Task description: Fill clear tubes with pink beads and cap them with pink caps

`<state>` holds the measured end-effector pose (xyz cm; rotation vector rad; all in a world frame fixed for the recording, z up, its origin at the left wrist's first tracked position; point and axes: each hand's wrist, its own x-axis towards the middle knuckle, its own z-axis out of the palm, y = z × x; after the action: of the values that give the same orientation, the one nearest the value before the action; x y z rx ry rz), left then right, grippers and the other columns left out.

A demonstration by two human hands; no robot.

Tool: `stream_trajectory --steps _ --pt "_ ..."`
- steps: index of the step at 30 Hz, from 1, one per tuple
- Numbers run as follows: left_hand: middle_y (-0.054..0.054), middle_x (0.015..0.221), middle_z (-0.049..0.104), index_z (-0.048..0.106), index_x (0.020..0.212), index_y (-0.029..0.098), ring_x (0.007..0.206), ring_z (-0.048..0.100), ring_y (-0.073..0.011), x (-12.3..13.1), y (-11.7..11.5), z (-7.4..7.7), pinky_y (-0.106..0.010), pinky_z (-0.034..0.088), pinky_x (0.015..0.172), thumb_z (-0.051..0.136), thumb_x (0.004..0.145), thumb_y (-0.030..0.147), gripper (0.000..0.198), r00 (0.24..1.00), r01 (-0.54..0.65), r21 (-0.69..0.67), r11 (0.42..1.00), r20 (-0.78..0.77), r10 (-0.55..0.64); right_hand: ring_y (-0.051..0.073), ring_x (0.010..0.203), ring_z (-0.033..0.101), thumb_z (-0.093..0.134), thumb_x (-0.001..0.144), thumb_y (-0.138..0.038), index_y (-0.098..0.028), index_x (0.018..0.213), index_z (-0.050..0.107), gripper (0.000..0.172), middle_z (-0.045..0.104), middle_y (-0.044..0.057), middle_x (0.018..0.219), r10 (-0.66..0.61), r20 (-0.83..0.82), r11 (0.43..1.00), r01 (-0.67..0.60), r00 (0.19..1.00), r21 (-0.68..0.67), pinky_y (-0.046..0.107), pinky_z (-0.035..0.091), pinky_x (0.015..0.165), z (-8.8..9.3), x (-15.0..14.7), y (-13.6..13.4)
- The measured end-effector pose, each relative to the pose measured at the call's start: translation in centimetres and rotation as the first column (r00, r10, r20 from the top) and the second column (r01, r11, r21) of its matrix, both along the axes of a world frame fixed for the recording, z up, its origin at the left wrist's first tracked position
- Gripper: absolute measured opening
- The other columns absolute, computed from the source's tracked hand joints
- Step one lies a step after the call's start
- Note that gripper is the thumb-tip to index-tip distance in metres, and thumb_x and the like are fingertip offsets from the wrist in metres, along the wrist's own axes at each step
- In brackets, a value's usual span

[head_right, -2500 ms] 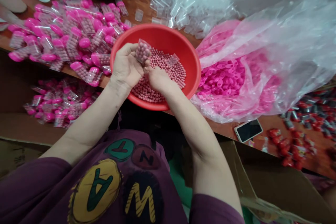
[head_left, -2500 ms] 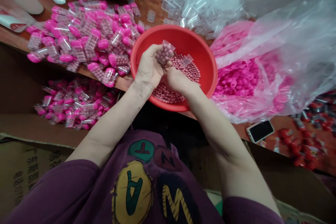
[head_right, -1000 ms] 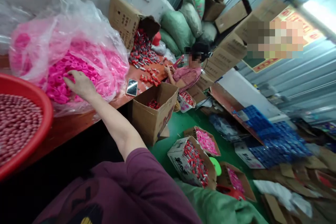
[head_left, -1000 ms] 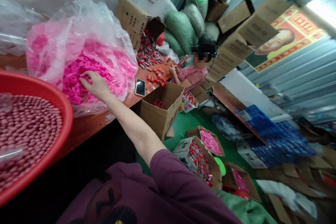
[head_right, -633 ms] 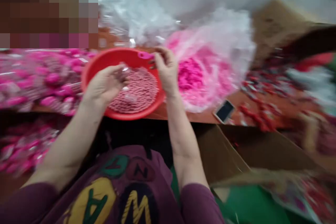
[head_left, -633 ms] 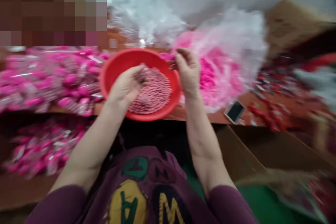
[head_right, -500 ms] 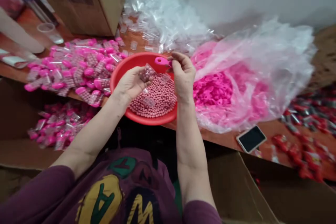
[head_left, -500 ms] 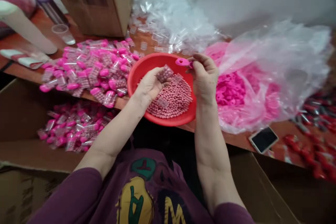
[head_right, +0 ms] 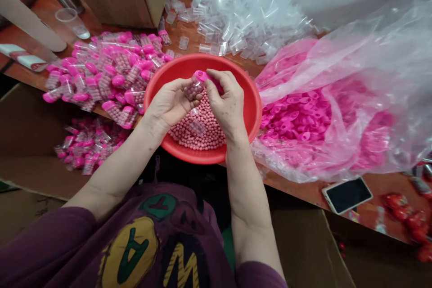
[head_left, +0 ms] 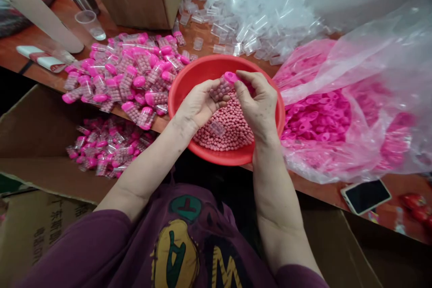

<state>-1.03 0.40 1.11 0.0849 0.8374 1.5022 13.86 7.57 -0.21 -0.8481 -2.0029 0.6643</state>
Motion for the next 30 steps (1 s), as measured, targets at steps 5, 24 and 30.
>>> stream_trajectory --steps 5,24,30 --pt "-0.002 0.092 0.084 0.08 0.117 0.02 0.089 0.083 -0.0153 0.3 -0.4 0.1 -0.027 0.065 0.094 0.082 0.098 0.022 0.019 0.999 -0.013 0.009 1.0 -0.044 0.013 0.028 0.122 0.079 0.054 0.114 -0.052 -0.029 0.13 0.08 0.038 0.084 0.007 0.124 -0.012 -0.058 1.0 0.011 0.998 -0.018 0.054 0.067 0.11 -0.9 0.1 -0.1" --pt "-0.005 0.095 0.084 0.081 0.107 0.015 0.104 0.083 -0.0197 0.7 -0.1 -1.2 -0.033 0.064 0.105 0.087 0.095 0.016 0.014 0.997 -0.031 0.08 0.996 -0.074 0.037 0.026 0.107 0.076 0.06 0.112 -0.038 -0.026 0.114 0.081 0.025 0.078 0.008 0.111 0.112 -0.026 0.992 -0.11 0.993 0.061 0.051 0.068 0.103 0.3 0.3 -1.4" --pt "-0.004 0.099 0.085 0.081 0.107 0.018 0.103 0.083 -0.0201 0.5 -0.2 -1.8 -0.035 0.065 0.102 0.089 0.094 0.021 0.016 0.981 -0.045 0.164 0.985 -0.177 0.074 0.025 0.118 0.078 0.052 0.116 -0.058 -0.038 0.155 0.061 0.045 0.072 0.007 0.135 0.065 -0.098 0.996 -0.071 0.993 -0.052 0.049 0.072 0.1 -2.4 1.3 0.9"
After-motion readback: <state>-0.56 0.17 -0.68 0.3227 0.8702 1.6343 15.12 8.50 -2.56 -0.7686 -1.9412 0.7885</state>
